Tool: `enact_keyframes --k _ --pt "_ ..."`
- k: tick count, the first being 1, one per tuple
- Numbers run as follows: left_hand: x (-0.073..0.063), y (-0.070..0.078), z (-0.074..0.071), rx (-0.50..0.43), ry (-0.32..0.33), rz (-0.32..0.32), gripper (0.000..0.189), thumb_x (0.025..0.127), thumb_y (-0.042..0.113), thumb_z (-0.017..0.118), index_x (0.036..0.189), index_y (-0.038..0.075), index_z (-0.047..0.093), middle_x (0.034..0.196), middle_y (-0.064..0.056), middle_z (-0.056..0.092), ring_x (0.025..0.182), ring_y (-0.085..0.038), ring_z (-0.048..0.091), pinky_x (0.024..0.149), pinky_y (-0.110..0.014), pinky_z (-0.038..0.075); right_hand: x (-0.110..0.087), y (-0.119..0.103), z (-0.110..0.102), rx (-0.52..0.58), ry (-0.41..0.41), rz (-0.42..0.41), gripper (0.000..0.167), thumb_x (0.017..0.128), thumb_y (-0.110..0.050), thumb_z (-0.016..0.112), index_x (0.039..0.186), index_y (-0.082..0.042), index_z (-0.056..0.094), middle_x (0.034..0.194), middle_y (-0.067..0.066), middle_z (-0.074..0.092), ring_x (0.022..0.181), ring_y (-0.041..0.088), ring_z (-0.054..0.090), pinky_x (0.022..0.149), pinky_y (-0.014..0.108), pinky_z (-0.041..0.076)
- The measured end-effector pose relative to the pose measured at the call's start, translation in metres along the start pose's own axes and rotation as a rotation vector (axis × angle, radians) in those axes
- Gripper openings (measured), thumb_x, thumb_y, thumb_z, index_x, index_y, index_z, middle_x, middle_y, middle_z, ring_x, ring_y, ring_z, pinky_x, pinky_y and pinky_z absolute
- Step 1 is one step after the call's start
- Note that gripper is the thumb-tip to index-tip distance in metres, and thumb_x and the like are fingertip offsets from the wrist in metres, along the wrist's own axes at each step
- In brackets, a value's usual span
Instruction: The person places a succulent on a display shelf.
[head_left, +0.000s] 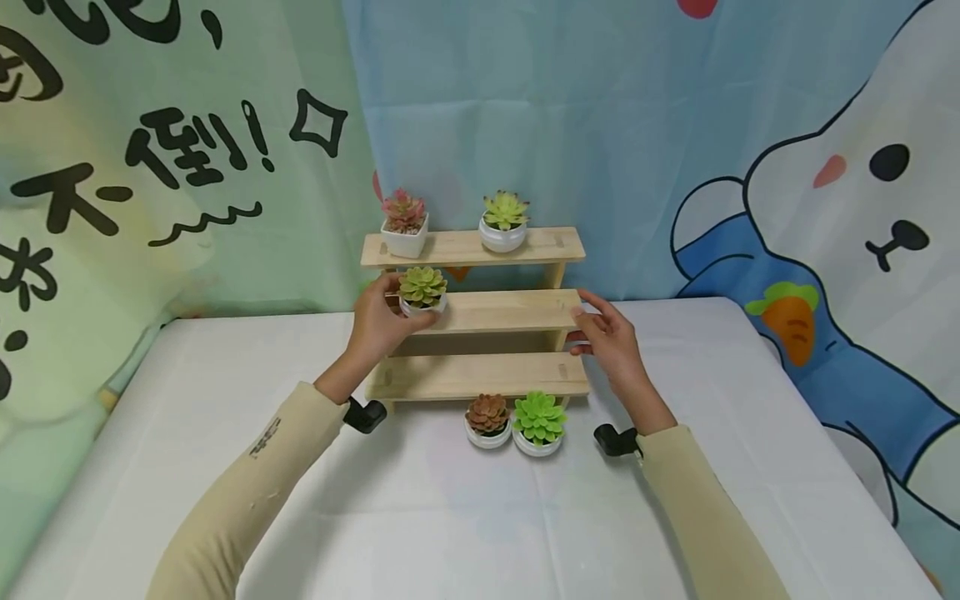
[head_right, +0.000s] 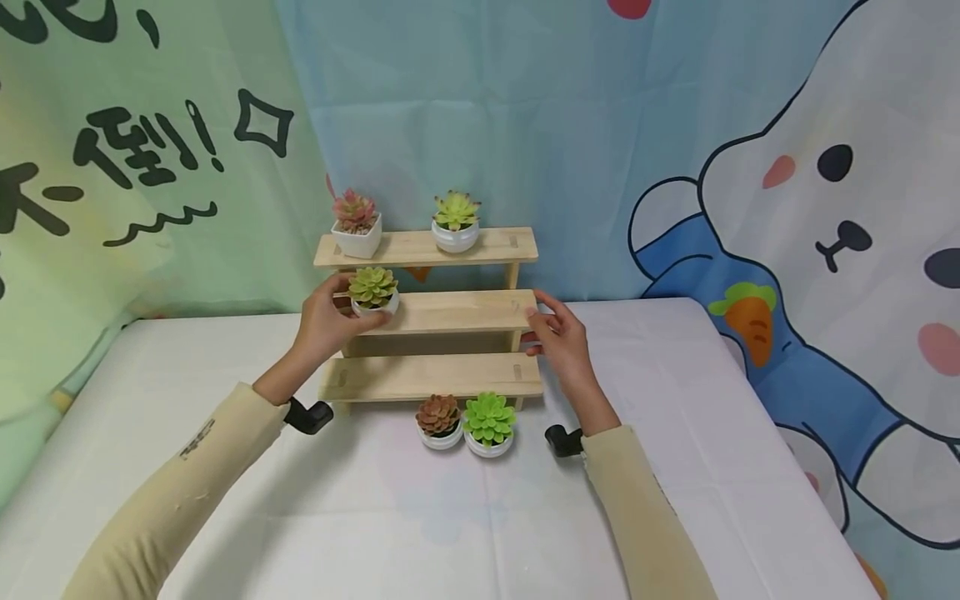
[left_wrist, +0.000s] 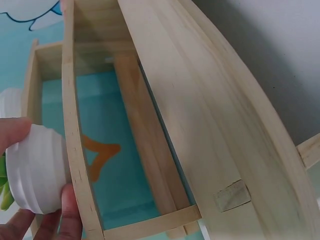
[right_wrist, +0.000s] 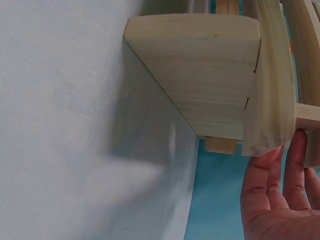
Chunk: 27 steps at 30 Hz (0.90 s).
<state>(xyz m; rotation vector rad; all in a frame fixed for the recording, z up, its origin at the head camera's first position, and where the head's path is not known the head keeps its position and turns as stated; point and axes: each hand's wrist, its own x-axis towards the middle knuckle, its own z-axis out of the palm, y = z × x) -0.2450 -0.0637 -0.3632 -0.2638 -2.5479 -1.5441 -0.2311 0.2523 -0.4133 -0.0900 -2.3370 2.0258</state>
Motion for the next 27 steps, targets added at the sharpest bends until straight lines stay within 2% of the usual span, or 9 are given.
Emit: enact_keyframes --k 10,18,23,27 --pt "0.0031 -0.0024 -0.0031 0.003 -0.015 0.0 0.06 0.077 0.014 0.082 0.126 -0.007 0.053 0.116 -0.024 0.059 0.1 -0.037 0.061 0.085 -0.044 0.051 0.0015 -0.001 0.0025 -0.006 0.0 -0.001 0.058 0.1 -0.034 0.054 0.151 -0.01 0.037 0.089 -0.018 0.062 0.083 0.014 0.067 0.068 0.021 0.055" --pt "0.0052 -0.0041 -0.0041 0.014 -0.04 -0.037 0.059 0.079 0.016 0.081 0.127 -0.005 0.053 0.117 -0.022 0.059 0.099 -0.035 0.059 0.077 -0.033 0.047 0.0009 0.0009 0.0032 -0.005 0.01 0.017 0.057 0.1 -0.033 0.055 0.151 -0.011 0.038 0.088 -0.016 0.063 0.084 0.017 0.067 0.068 0.021 0.055" --pt "0.0048 -0.0043 -0.0043 0.007 -0.044 -0.034 0.059 0.079 0.016 0.08 0.126 -0.006 0.053 0.116 -0.022 0.059 0.1 -0.035 0.059 0.079 -0.035 0.047 0.0013 0.0012 0.0032 -0.017 0.011 0.014 0.058 0.101 -0.035 0.054 0.151 -0.011 0.038 0.088 -0.016 0.062 0.08 0.01 0.066 0.069 0.021 0.055" --pt "0.0037 -0.0046 -0.0027 -0.009 -0.049 -0.028 0.063 0.078 0.015 0.081 0.129 -0.006 0.051 0.118 -0.023 0.058 0.102 -0.036 0.058 0.084 -0.039 0.049 0.0015 0.0019 0.0019 -0.015 0.011 0.014 0.058 0.1 -0.035 0.054 0.151 -0.011 0.038 0.089 -0.017 0.063 0.081 0.011 0.066 0.069 0.021 0.055"
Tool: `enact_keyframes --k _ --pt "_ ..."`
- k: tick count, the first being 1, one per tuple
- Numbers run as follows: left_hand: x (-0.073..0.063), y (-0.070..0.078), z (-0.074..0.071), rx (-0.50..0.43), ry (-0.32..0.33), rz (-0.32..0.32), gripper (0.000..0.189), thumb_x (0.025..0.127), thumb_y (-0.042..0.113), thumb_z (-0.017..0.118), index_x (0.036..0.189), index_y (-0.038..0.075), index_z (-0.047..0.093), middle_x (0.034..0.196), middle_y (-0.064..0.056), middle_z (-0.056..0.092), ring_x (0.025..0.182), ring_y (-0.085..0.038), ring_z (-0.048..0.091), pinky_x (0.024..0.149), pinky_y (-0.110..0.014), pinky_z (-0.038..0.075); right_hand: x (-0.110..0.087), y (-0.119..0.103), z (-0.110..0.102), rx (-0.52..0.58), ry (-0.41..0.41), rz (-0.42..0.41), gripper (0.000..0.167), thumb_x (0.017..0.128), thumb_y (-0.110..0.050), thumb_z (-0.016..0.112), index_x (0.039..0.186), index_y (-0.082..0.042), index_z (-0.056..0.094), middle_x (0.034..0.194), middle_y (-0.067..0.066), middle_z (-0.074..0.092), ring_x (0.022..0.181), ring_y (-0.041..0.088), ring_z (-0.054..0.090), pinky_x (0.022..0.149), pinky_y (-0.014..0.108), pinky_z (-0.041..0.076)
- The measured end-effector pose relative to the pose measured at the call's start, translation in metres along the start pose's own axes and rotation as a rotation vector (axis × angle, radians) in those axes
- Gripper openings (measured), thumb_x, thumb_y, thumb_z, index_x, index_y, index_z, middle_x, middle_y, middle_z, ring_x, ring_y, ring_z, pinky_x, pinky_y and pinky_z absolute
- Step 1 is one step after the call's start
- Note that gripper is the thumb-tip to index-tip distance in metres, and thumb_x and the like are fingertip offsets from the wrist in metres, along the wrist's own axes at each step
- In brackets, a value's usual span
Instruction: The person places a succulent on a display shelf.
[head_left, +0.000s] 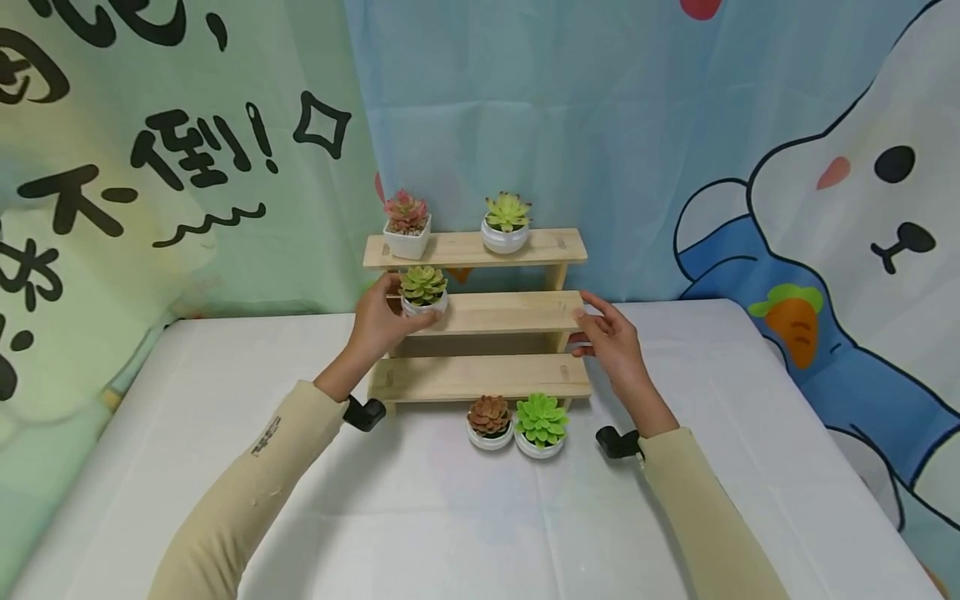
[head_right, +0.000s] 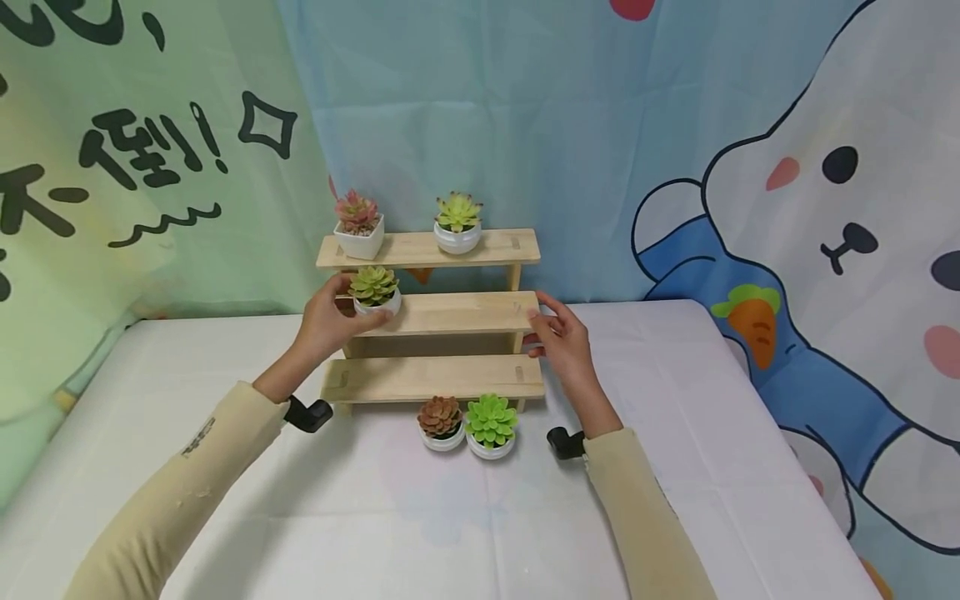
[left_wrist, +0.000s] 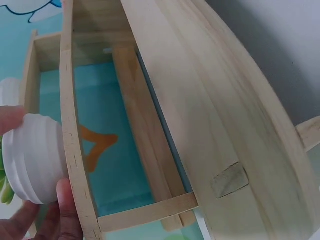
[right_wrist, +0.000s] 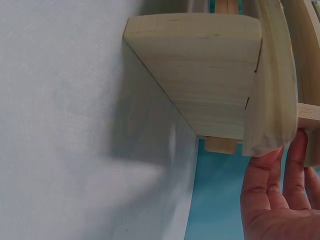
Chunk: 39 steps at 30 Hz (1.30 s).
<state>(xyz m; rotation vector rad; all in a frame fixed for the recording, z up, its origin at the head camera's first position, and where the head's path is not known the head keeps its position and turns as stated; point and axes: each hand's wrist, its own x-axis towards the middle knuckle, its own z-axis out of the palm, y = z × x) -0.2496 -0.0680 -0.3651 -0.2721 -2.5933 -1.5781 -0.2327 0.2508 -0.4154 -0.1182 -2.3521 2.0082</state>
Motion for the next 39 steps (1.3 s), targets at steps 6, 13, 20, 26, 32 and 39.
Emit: enact_keyframes --k 6,13,20,26,32,39 --pt "-0.003 0.0 -0.001 -0.041 -0.021 -0.025 0.079 0.077 0.014 0.081 0.141 -0.006 0.038 0.13 -0.025 0.049 0.113 -0.038 0.055 0.095 -0.045 0.048 0.0 0.001 0.0 0.005 0.001 0.0 0.059 0.1 -0.035 0.054 0.151 -0.011 0.037 0.089 -0.018 0.063 0.083 0.014 0.067 0.068 0.021 0.055" --pt "-0.016 -0.001 -0.007 -0.1 -0.042 -0.133 0.097 0.076 0.017 0.083 0.151 0.003 0.023 0.135 -0.019 0.043 0.117 -0.032 0.051 0.088 -0.039 0.048 0.0 0.001 0.0 0.017 -0.001 -0.006 0.058 0.101 -0.034 0.054 0.151 -0.01 0.037 0.089 -0.018 0.062 0.082 0.012 0.067 0.068 0.021 0.055" --pt "-0.035 -0.001 -0.012 -0.097 -0.055 -0.133 0.101 0.076 0.018 0.084 0.153 0.007 0.02 0.142 -0.018 0.039 0.127 -0.032 0.046 0.098 -0.046 0.044 -0.001 0.0 0.0 0.024 -0.017 -0.024 0.058 0.101 -0.033 0.054 0.151 -0.01 0.037 0.09 -0.017 0.062 0.082 0.012 0.067 0.068 0.021 0.055" --pt "-0.058 -0.001 -0.01 -0.093 -0.028 -0.05 0.096 0.076 0.014 0.083 0.15 0.004 0.023 0.144 -0.018 0.039 0.127 -0.033 0.046 0.095 -0.047 0.042 -0.001 0.002 0.0 0.019 -0.015 -0.024 0.058 0.101 -0.035 0.054 0.151 -0.011 0.037 0.089 -0.017 0.063 0.082 0.013 0.067 0.068 0.021 0.055" --pt "-0.087 -0.002 -0.006 -0.091 -0.008 0.056 0.088 0.075 0.008 0.083 0.146 0.002 0.031 0.136 -0.02 0.047 0.124 -0.038 0.047 0.091 -0.047 0.043 -0.001 0.001 0.001 0.009 -0.015 -0.025 0.058 0.101 -0.035 0.053 0.151 -0.012 0.036 0.09 -0.017 0.063 0.083 0.013 0.067 0.068 0.021 0.055" --pt "-0.11 -0.01 0.007 -0.124 -0.018 0.108 0.082 0.075 0.005 0.083 0.142 0.002 0.036 0.134 -0.02 0.05 0.122 -0.036 0.05 0.088 -0.045 0.044 -0.002 -0.001 0.0 0.014 -0.006 -0.014 0.057 0.101 -0.034 0.053 0.151 -0.012 0.036 0.089 -0.018 0.063 0.078 0.005 0.065 0.068 0.021 0.054"
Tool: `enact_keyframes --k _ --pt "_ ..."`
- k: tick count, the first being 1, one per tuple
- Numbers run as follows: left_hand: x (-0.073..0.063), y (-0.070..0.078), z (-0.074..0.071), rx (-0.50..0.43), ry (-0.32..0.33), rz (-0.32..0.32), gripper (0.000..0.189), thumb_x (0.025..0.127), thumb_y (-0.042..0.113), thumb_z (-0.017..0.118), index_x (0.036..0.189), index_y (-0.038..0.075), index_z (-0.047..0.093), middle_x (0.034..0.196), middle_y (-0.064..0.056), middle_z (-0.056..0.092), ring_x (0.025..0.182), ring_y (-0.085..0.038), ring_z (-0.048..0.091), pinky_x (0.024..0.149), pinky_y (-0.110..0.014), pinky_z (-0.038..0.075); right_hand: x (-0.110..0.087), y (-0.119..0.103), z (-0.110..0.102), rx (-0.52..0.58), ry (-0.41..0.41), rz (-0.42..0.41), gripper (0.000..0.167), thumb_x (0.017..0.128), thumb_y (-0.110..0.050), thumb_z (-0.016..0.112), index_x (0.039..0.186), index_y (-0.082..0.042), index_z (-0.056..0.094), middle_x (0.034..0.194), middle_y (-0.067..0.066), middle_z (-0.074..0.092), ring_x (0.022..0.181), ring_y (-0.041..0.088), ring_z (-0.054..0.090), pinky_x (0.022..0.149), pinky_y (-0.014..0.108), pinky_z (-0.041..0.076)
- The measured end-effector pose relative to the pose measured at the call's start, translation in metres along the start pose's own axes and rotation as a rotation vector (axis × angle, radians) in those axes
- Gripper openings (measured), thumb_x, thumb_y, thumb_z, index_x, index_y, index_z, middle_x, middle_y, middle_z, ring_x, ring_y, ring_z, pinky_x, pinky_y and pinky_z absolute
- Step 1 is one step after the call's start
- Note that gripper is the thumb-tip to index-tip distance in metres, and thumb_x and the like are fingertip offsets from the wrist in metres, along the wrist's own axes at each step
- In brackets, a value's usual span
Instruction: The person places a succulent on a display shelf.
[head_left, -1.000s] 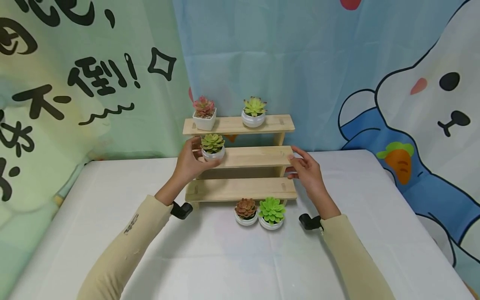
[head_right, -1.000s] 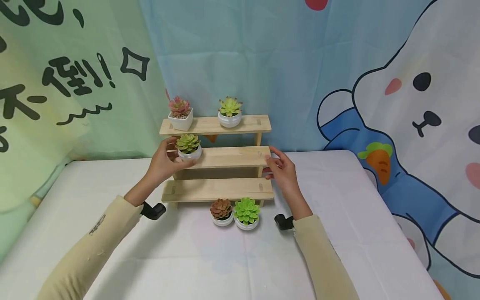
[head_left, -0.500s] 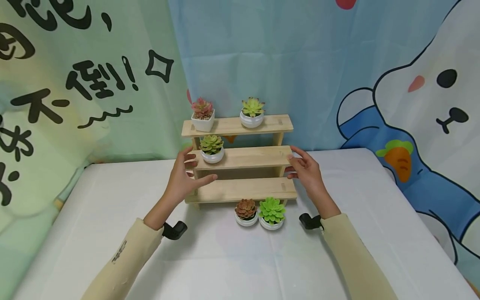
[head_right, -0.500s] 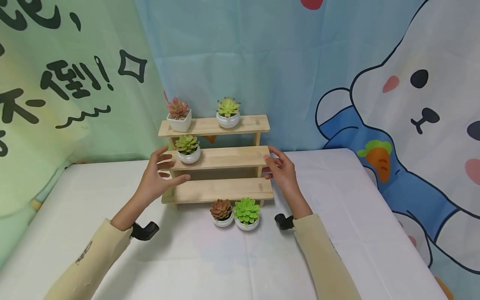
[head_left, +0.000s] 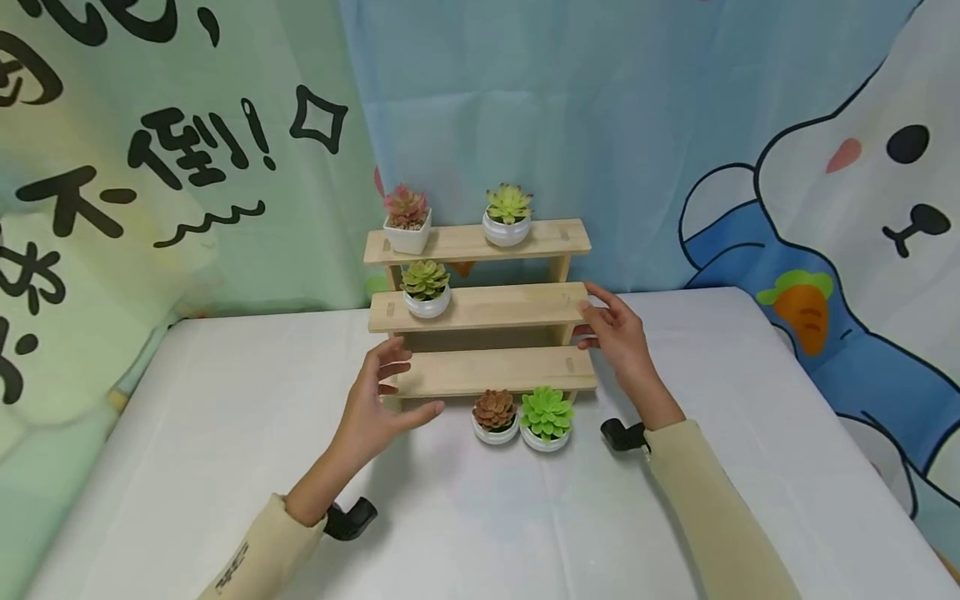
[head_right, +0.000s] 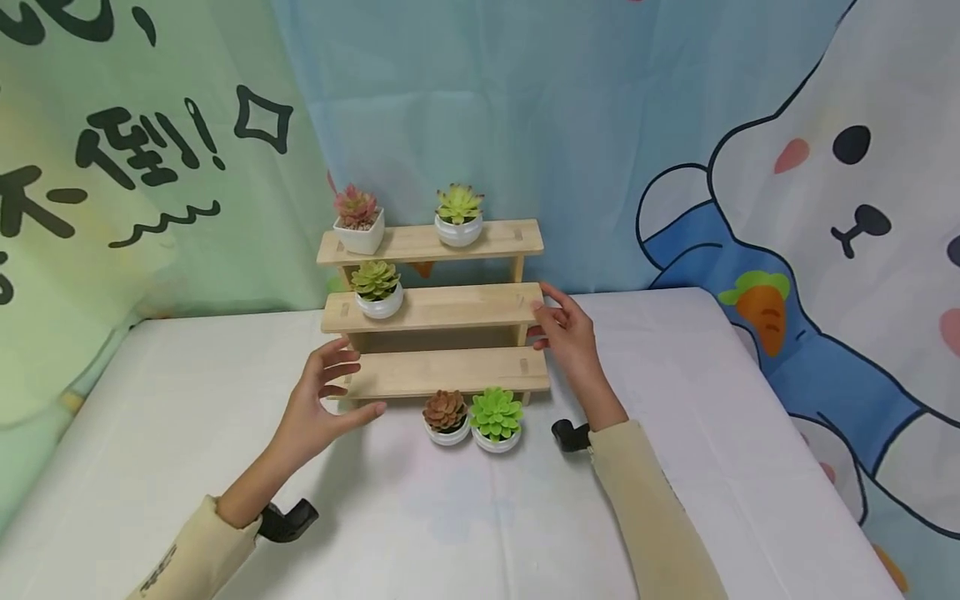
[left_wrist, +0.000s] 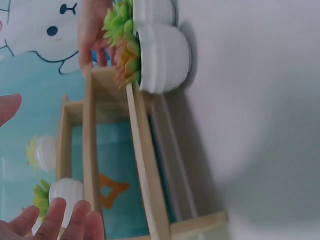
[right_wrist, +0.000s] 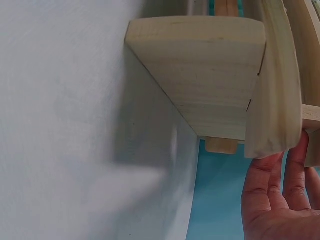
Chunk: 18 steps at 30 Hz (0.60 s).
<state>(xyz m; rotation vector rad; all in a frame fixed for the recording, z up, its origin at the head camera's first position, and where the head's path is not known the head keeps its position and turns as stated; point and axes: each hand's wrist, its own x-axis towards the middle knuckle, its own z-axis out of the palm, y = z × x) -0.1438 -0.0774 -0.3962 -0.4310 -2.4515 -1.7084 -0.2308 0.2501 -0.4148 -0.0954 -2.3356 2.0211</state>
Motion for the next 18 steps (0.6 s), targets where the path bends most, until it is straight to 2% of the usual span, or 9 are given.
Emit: enact_keyframes --k 3,9,15,18 --pt "-0.003 0.0 0.009 -0.029 -0.02 -0.006 0.084 0.075 0.007 0.083 0.143 0.004 0.035 0.135 -0.021 0.049 0.122 -0.035 0.049 0.088 -0.046 0.044 -0.001 -0.002 -0.002 0.026 0.005 -0.006 0.057 0.101 -0.031 0.053 0.151 -0.01 0.036 0.088 -0.018 0.063 0.075 0.002 0.065 0.066 0.019 0.054" --pt "-0.009 0.0 0.025 -0.074 -0.052 -0.041 0.083 0.074 0.009 0.083 0.142 0.001 0.037 0.134 -0.02 0.05 0.123 -0.034 0.049 0.091 -0.054 0.043 0.0 -0.004 0.001 0.052 -0.008 -0.005 0.056 0.101 -0.028 0.053 0.151 -0.009 0.035 0.088 -0.018 0.063 0.077 0.006 0.066 0.066 0.02 0.054" --pt "-0.018 -0.007 0.041 -0.05 -0.085 -0.048 0.081 0.074 0.01 0.085 0.14 0.001 0.04 0.133 -0.019 0.051 0.12 -0.033 0.05 0.086 -0.047 0.046 0.0 -0.002 0.002 0.033 -0.001 0.012 0.056 0.101 -0.03 0.053 0.152 -0.012 0.036 0.087 -0.017 0.062 0.078 0.006 0.066 0.066 0.02 0.054" --pt "-0.022 -0.011 0.047 -0.053 -0.097 -0.066 0.081 0.073 0.011 0.086 0.14 0.001 0.041 0.13 -0.02 0.052 0.119 -0.034 0.051 0.086 -0.048 0.047 -0.001 -0.003 0.002 0.032 0.002 0.013 0.056 0.101 -0.03 0.053 0.152 -0.012 0.035 0.087 -0.017 0.062 0.078 0.007 0.067 0.067 0.02 0.054"
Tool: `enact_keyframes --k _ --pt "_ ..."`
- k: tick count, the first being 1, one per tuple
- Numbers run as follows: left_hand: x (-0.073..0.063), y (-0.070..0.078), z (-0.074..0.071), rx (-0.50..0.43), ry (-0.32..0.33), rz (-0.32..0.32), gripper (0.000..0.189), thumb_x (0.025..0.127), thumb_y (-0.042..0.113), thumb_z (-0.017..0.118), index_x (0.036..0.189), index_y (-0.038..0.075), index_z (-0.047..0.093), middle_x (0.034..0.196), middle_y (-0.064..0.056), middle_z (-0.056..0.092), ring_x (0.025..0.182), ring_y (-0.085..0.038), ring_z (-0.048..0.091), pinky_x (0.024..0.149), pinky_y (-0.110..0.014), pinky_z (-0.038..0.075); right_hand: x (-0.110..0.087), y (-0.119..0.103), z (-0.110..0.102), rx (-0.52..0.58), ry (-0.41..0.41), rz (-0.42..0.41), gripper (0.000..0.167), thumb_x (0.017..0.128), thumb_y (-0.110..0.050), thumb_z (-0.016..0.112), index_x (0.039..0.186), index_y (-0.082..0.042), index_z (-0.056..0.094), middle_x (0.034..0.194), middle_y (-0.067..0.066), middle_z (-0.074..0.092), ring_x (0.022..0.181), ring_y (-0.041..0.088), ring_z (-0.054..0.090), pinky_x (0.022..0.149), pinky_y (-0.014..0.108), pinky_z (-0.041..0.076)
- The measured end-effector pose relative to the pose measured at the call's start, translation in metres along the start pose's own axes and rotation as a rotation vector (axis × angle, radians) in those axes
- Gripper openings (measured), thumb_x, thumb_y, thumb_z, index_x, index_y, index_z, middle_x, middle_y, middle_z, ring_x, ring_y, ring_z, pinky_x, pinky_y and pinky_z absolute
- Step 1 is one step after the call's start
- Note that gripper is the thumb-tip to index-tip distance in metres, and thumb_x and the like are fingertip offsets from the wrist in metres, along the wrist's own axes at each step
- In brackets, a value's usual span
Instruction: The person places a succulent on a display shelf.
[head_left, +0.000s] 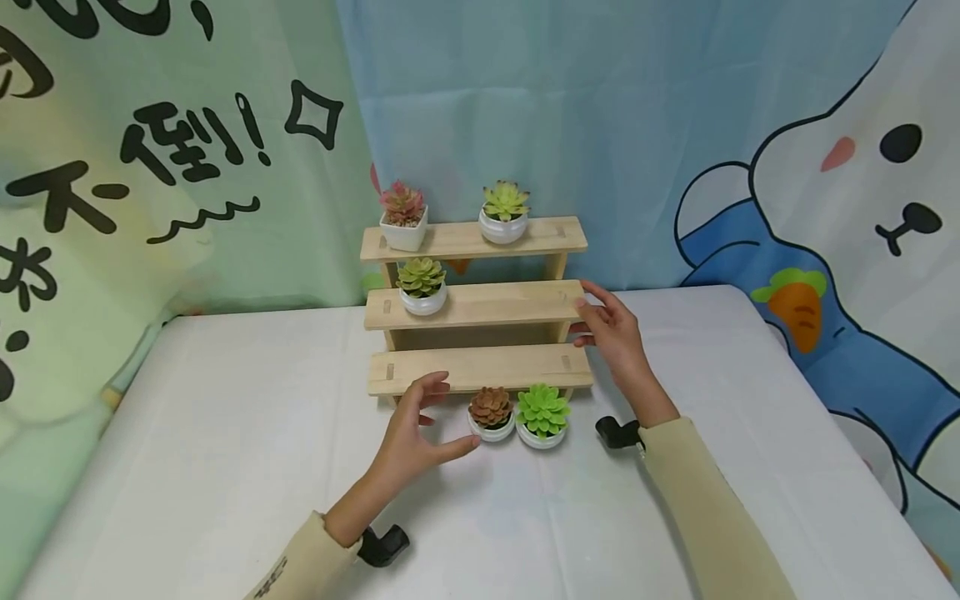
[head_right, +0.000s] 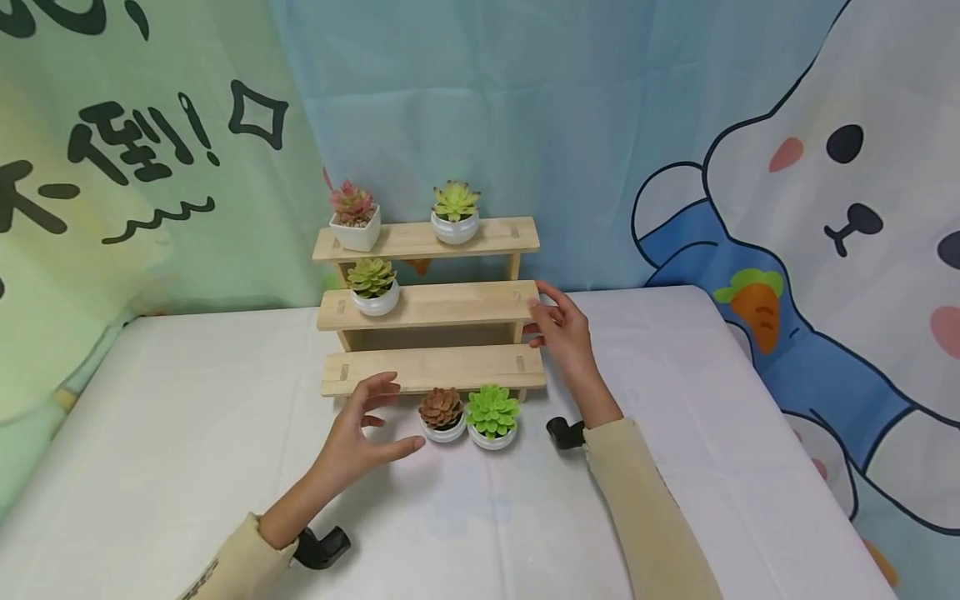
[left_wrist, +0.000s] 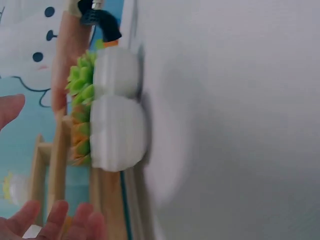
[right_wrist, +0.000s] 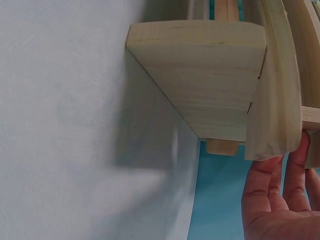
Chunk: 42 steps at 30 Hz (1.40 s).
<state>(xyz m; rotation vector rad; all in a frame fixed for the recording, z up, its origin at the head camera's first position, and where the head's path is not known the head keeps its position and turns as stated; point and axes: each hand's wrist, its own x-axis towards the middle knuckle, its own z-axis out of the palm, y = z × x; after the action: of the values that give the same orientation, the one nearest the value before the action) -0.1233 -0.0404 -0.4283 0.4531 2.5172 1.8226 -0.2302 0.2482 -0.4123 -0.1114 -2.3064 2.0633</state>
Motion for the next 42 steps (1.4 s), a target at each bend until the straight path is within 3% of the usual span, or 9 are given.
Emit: enact_keyframes --k 7,18,21,27,35,42 --pt "-0.005 -0.012 0.01 -0.056 -0.037 -0.059 0.079 0.073 0.007 0.085 0.138 -0.001 0.042 0.128 -0.023 0.051 0.114 -0.039 0.056 0.086 -0.051 0.05 0.001 0.001 0.001 0.0 -0.002 0.002 0.056 0.102 -0.03 0.052 0.152 -0.012 0.035 0.086 -0.015 0.061 0.078 0.006 0.066 0.066 0.02 0.054" --pt "-0.002 -0.021 0.016 -0.057 -0.077 -0.083 0.074 0.074 0.009 0.085 0.135 -0.001 0.044 0.126 -0.019 0.052 0.11 -0.035 0.057 0.082 -0.036 0.052 0.001 0.004 0.002 -0.013 0.011 0.002 0.056 0.101 -0.032 0.053 0.151 -0.013 0.037 0.083 -0.015 0.062 0.078 0.009 0.067 0.067 0.02 0.054" --pt "-0.001 -0.022 0.017 -0.057 -0.092 -0.089 0.072 0.075 0.009 0.084 0.135 -0.001 0.044 0.126 -0.02 0.052 0.111 -0.036 0.057 0.082 -0.036 0.052 0.001 0.005 0.003 -0.02 0.017 0.003 0.056 0.101 -0.033 0.053 0.151 -0.013 0.037 0.083 -0.015 0.062 0.079 0.009 0.066 0.067 0.02 0.054" --pt "0.003 -0.023 0.021 -0.024 -0.092 -0.085 0.071 0.074 0.008 0.084 0.133 -0.002 0.046 0.124 -0.022 0.052 0.108 -0.037 0.057 0.082 -0.042 0.053 0.002 0.005 0.002 -0.022 0.019 -0.001 0.057 0.101 -0.034 0.054 0.151 -0.012 0.038 0.084 -0.014 0.062 0.078 0.008 0.066 0.067 0.02 0.054" --pt "0.011 -0.021 0.028 0.02 -0.103 -0.052 0.068 0.073 0.009 0.085 0.13 -0.003 0.05 0.119 -0.017 0.056 0.1 -0.027 0.057 0.072 -0.024 0.05 0.002 0.003 0.001 -0.009 0.013 -0.011 0.056 0.101 -0.031 0.053 0.151 -0.011 0.037 0.082 -0.014 0.062 0.08 0.011 0.068 0.066 0.02 0.054" --pt "0.013 -0.02 0.033 0.032 -0.067 -0.027 0.066 0.07 0.008 0.087 0.123 -0.005 0.05 0.114 -0.016 0.058 0.09 -0.022 0.053 0.065 -0.02 0.045 0.002 0.004 0.0 -0.022 0.011 -0.009 0.057 0.101 -0.034 0.053 0.151 -0.012 0.037 0.084 -0.015 0.062 0.081 0.012 0.067 0.067 0.02 0.054"
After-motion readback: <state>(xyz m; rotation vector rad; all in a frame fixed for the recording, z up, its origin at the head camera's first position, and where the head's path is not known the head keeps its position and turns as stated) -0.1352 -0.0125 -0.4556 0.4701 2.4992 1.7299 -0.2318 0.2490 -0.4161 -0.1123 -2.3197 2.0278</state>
